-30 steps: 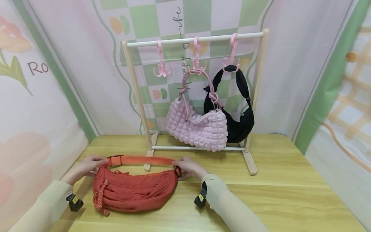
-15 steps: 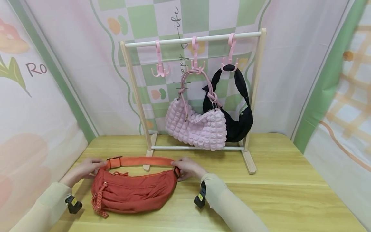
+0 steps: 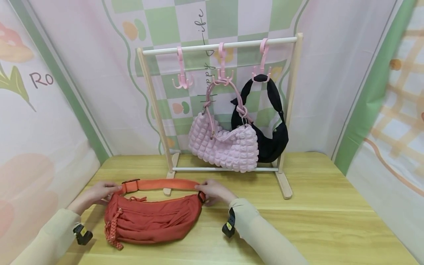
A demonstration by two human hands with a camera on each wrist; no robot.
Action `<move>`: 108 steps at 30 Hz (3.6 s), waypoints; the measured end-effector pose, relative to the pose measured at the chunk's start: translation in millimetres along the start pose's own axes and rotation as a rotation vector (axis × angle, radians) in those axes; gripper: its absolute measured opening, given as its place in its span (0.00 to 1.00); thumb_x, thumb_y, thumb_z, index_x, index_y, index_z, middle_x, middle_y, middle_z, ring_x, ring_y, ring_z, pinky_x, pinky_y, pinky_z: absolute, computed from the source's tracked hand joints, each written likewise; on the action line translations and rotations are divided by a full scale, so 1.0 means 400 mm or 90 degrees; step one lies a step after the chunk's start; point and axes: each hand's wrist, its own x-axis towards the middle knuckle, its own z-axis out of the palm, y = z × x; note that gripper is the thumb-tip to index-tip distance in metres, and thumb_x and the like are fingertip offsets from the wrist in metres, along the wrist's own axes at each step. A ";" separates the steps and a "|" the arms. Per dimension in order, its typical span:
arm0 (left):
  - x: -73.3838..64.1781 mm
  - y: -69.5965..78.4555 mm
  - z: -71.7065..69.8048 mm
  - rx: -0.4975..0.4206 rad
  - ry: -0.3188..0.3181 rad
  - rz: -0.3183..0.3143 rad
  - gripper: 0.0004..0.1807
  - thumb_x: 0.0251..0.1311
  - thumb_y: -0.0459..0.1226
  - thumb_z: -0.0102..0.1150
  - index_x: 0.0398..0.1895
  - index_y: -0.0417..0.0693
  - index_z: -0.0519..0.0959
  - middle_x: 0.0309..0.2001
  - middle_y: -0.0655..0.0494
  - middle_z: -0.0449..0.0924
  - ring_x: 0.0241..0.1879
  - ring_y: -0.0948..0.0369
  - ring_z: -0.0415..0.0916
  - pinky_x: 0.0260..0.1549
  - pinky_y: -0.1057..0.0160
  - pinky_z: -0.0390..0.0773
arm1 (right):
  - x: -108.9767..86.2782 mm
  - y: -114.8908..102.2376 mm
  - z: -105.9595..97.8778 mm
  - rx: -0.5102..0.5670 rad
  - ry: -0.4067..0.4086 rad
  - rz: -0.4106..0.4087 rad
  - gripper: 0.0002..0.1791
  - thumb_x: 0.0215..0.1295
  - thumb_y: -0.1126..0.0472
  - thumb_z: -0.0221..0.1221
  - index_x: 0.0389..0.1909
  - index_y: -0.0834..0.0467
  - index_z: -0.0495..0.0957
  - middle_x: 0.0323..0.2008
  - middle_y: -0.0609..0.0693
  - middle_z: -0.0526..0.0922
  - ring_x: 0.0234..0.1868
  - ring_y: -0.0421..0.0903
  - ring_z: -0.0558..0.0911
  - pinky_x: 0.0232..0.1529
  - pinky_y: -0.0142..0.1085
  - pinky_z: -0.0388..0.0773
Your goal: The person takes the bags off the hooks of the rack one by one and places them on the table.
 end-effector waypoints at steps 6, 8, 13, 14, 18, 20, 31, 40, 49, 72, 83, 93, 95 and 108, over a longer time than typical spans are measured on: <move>-0.004 0.001 -0.004 0.007 0.005 -0.007 0.24 0.66 0.46 0.52 0.53 0.33 0.75 0.18 0.59 0.67 0.21 0.64 0.69 0.27 0.63 0.79 | 0.002 -0.001 -0.003 -0.031 0.016 0.000 0.20 0.68 0.52 0.53 0.49 0.64 0.73 0.25 0.49 0.74 0.28 0.44 0.76 0.31 0.40 0.83; -0.007 0.002 -0.006 0.014 0.007 -0.004 0.25 0.66 0.45 0.52 0.54 0.31 0.74 0.19 0.58 0.69 0.22 0.64 0.71 0.28 0.62 0.80 | 0.003 -0.001 -0.004 -0.040 0.019 -0.004 0.19 0.68 0.52 0.54 0.48 0.64 0.74 0.25 0.49 0.75 0.28 0.44 0.76 0.31 0.40 0.82; -0.013 0.004 -0.008 0.012 0.018 0.000 0.24 0.66 0.44 0.53 0.54 0.29 0.73 0.23 0.56 0.74 0.24 0.63 0.74 0.29 0.61 0.82 | 0.000 -0.003 -0.007 -0.048 0.023 -0.007 0.18 0.67 0.52 0.54 0.46 0.63 0.74 0.27 0.50 0.76 0.29 0.45 0.77 0.30 0.39 0.82; -0.013 0.004 -0.008 0.010 0.020 0.001 0.24 0.66 0.43 0.53 0.53 0.29 0.72 0.23 0.55 0.75 0.23 0.63 0.74 0.28 0.61 0.82 | -0.001 -0.003 -0.008 -0.051 0.024 -0.006 0.18 0.67 0.52 0.54 0.46 0.63 0.74 0.28 0.50 0.76 0.30 0.45 0.78 0.30 0.39 0.82; -0.015 0.005 -0.009 -0.006 0.025 0.008 0.24 0.65 0.41 0.54 0.52 0.27 0.72 0.21 0.57 0.75 0.21 0.65 0.74 0.25 0.63 0.81 | -0.002 -0.005 -0.012 -0.054 0.029 -0.003 0.18 0.68 0.53 0.54 0.48 0.64 0.73 0.31 0.51 0.76 0.31 0.44 0.78 0.31 0.40 0.82; -0.017 0.007 -0.010 -0.012 0.027 0.015 0.24 0.64 0.40 0.54 0.52 0.25 0.72 0.20 0.58 0.74 0.20 0.66 0.72 0.24 0.64 0.80 | -0.003 -0.006 -0.014 -0.054 0.032 -0.002 0.19 0.68 0.53 0.54 0.49 0.64 0.73 0.31 0.51 0.76 0.30 0.43 0.77 0.31 0.40 0.81; -0.035 0.018 -0.019 -0.010 0.033 0.039 0.23 0.65 0.37 0.52 0.52 0.22 0.69 0.23 0.55 0.76 0.23 0.65 0.75 0.24 0.64 0.80 | -0.009 -0.020 -0.024 -0.044 0.017 -0.012 0.14 0.70 0.58 0.50 0.47 0.66 0.71 0.25 0.48 0.73 0.24 0.41 0.73 0.24 0.34 0.74; -0.036 0.025 -0.033 0.038 0.064 0.046 0.20 0.67 0.36 0.49 0.50 0.22 0.70 0.32 0.43 0.81 0.26 0.62 0.78 0.29 0.59 0.83 | -0.003 -0.021 -0.039 -0.084 0.041 -0.036 0.15 0.66 0.59 0.53 0.47 0.65 0.74 0.28 0.51 0.79 0.27 0.44 0.80 0.28 0.39 0.81; -0.049 0.049 -0.035 0.089 0.082 0.074 0.22 0.67 0.38 0.50 0.51 0.23 0.71 0.34 0.41 0.81 0.30 0.55 0.80 0.31 0.55 0.83 | -0.009 -0.025 -0.052 -0.121 0.060 -0.047 0.18 0.66 0.56 0.54 0.49 0.65 0.74 0.34 0.56 0.83 0.31 0.48 0.83 0.33 0.43 0.82; -0.052 0.110 -0.013 0.180 0.120 0.140 0.21 0.67 0.44 0.52 0.51 0.34 0.77 0.43 0.38 0.82 0.39 0.50 0.81 0.35 0.55 0.81 | -0.040 -0.053 -0.086 -0.122 0.077 -0.077 0.19 0.68 0.56 0.53 0.51 0.66 0.72 0.44 0.63 0.82 0.43 0.58 0.83 0.37 0.47 0.82; -0.046 0.155 0.010 0.175 0.130 0.163 0.22 0.68 0.47 0.50 0.52 0.38 0.77 0.49 0.38 0.80 0.46 0.47 0.78 0.41 0.51 0.79 | -0.043 -0.060 -0.109 -0.127 0.096 -0.082 0.18 0.68 0.55 0.53 0.51 0.65 0.73 0.44 0.62 0.81 0.43 0.58 0.83 0.37 0.45 0.83; -0.026 0.192 0.032 0.159 0.135 0.196 0.20 0.68 0.46 0.50 0.54 0.41 0.77 0.49 0.42 0.80 0.46 0.50 0.77 0.41 0.52 0.79 | -0.046 -0.075 -0.133 -0.139 0.097 -0.108 0.21 0.70 0.54 0.51 0.54 0.66 0.72 0.47 0.63 0.80 0.43 0.54 0.83 0.41 0.47 0.82; -0.021 0.199 0.038 0.160 0.139 0.202 0.20 0.68 0.46 0.50 0.53 0.42 0.78 0.49 0.42 0.80 0.47 0.50 0.77 0.43 0.51 0.78 | -0.048 -0.078 -0.137 -0.141 0.100 -0.111 0.21 0.70 0.54 0.51 0.54 0.65 0.72 0.48 0.63 0.80 0.43 0.53 0.83 0.41 0.46 0.82; -0.001 0.247 0.071 0.162 0.146 0.203 0.19 0.69 0.45 0.48 0.55 0.44 0.77 0.52 0.42 0.79 0.52 0.47 0.75 0.50 0.47 0.75 | -0.064 -0.094 -0.183 -0.186 0.151 -0.169 0.22 0.70 0.53 0.51 0.55 0.66 0.71 0.46 0.65 0.80 0.39 0.55 0.83 0.31 0.40 0.82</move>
